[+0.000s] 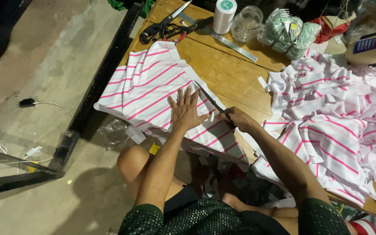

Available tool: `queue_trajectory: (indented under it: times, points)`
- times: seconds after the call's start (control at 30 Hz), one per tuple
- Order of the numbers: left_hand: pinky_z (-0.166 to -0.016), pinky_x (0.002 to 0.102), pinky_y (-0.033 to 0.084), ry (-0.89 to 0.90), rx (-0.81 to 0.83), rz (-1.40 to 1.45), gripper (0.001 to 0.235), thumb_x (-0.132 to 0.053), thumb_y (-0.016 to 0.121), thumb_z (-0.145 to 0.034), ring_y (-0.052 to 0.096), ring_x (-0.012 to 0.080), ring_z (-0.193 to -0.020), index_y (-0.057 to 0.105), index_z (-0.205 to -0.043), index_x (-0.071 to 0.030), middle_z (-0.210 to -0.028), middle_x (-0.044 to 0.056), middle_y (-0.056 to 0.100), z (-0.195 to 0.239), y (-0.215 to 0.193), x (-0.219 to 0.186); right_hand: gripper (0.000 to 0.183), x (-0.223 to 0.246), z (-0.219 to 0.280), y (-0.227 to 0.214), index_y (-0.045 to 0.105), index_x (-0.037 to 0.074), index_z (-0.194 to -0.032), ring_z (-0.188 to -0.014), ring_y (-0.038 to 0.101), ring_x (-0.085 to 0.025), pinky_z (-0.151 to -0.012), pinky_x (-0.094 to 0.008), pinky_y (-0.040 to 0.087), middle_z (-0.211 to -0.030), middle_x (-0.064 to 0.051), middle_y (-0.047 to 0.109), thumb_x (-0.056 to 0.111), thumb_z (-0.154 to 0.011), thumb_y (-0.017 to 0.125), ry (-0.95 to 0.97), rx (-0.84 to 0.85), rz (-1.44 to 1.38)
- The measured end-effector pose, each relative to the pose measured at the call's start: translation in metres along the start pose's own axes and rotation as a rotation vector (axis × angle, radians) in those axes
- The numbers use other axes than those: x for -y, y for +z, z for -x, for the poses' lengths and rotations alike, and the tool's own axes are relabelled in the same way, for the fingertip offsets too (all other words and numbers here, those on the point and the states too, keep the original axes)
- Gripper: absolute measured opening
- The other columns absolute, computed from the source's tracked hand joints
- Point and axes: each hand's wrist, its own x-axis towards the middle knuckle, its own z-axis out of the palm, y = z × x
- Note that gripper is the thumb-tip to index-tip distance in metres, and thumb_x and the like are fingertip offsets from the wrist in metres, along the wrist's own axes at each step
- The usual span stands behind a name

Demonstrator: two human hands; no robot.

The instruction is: The person sits on the floor at a wooden table and uses scissors to cut a piece of white fabric with pink stripes into strips. They repeatedly fold the fabric and cut along the edges, placing the cut pieces into a pile on the right side of the table.

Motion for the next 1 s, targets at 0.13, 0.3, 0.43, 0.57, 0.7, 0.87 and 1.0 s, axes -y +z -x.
queue_trajectory:
  times: [0.13, 0.3, 0.43, 0.57, 0.7, 0.87, 1.0]
  points:
    - [-0.117, 0.077, 0.003, 0.005, -0.005, -0.003, 0.1, -0.066, 0.064, -0.084, 0.006, 0.0431, -0.157, 0.026, -0.162, -0.015, -0.17, 0.017, 0.018, 0.0, 0.003, 0.001, 0.04, -0.012, -0.011, -0.005, 0.066, 0.004, -0.069, -0.053, 0.061, -0.024, -0.043, -0.034, 0.049, -0.055, -0.011, 0.053, 0.039, -0.082, 0.078, -0.078, 0.0, 0.136]
    - [-0.117, 0.077, 0.002, 0.002, -0.013, 0.0, 0.1, -0.063, 0.067, -0.082, 0.006, 0.043, -0.157, 0.027, -0.161, -0.017, -0.17, 0.017, 0.018, -0.001, 0.005, 0.001, 0.046, -0.008, -0.011, -0.004, 0.069, 0.005, -0.07, -0.057, 0.061, -0.023, -0.05, -0.032, 0.051, -0.058, -0.012, 0.057, 0.049, -0.078, 0.08, -0.036, 0.014, 0.151]
    - [-0.116, 0.078, 0.005, -0.008, -0.012, -0.034, 0.099, -0.062, 0.066, -0.081, 0.005, 0.0429, -0.157, 0.027, -0.161, -0.019, -0.17, 0.016, 0.017, -0.009, 0.02, 0.005, 0.043, 0.015, -0.027, 0.006, 0.064, -0.001, -0.073, -0.049, 0.058, -0.022, -0.038, -0.03, 0.051, -0.057, -0.013, 0.053, 0.038, -0.074, 0.082, 0.019, -0.018, -0.048]
    - [-0.116, 0.077, 0.006, 0.001, -0.021, -0.035, 0.097, -0.058, 0.066, -0.08, 0.007, 0.0424, -0.157, 0.028, -0.161, -0.019, -0.17, 0.016, 0.02, -0.006, 0.016, 0.005, 0.042, 0.0, -0.059, 0.007, 0.064, 0.003, -0.066, -0.049, 0.058, -0.022, -0.04, -0.031, 0.046, -0.053, -0.011, 0.054, 0.04, -0.075, 0.082, -0.029, -0.027, 0.034]
    - [-0.116, 0.077, 0.006, -0.005, -0.03, -0.023, 0.094, -0.055, 0.063, -0.08, 0.007, 0.0419, -0.157, 0.029, -0.16, -0.02, -0.17, 0.015, 0.02, -0.006, 0.016, 0.004, 0.046, -0.001, -0.058, 0.003, 0.067, 0.007, -0.064, -0.054, 0.061, -0.023, -0.049, -0.031, 0.045, -0.054, -0.011, 0.057, 0.049, -0.076, 0.079, -0.059, -0.016, 0.195]
    - [-0.117, 0.076, 0.005, -0.008, -0.015, -0.014, 0.096, -0.054, 0.067, -0.078, 0.008, 0.042, -0.157, 0.03, -0.16, -0.019, -0.17, 0.015, 0.02, -0.005, 0.01, 0.002, 0.04, 0.019, -0.055, 0.003, 0.067, 0.003, -0.067, -0.047, 0.06, -0.022, -0.04, -0.03, 0.05, -0.052, -0.011, 0.056, 0.04, -0.076, 0.079, -0.022, 0.004, 0.055]
    - [-0.117, 0.077, 0.007, -0.006, -0.023, -0.045, 0.098, -0.056, 0.069, -0.077, 0.008, 0.0424, -0.157, 0.033, -0.159, -0.02, -0.17, 0.015, 0.02, -0.006, 0.011, 0.002, 0.036, 0.024, -0.068, 0.006, 0.062, 0.0, -0.07, -0.043, 0.057, -0.02, -0.036, -0.028, 0.047, -0.052, -0.01, 0.051, 0.031, -0.079, 0.079, -0.041, -0.017, -0.091]
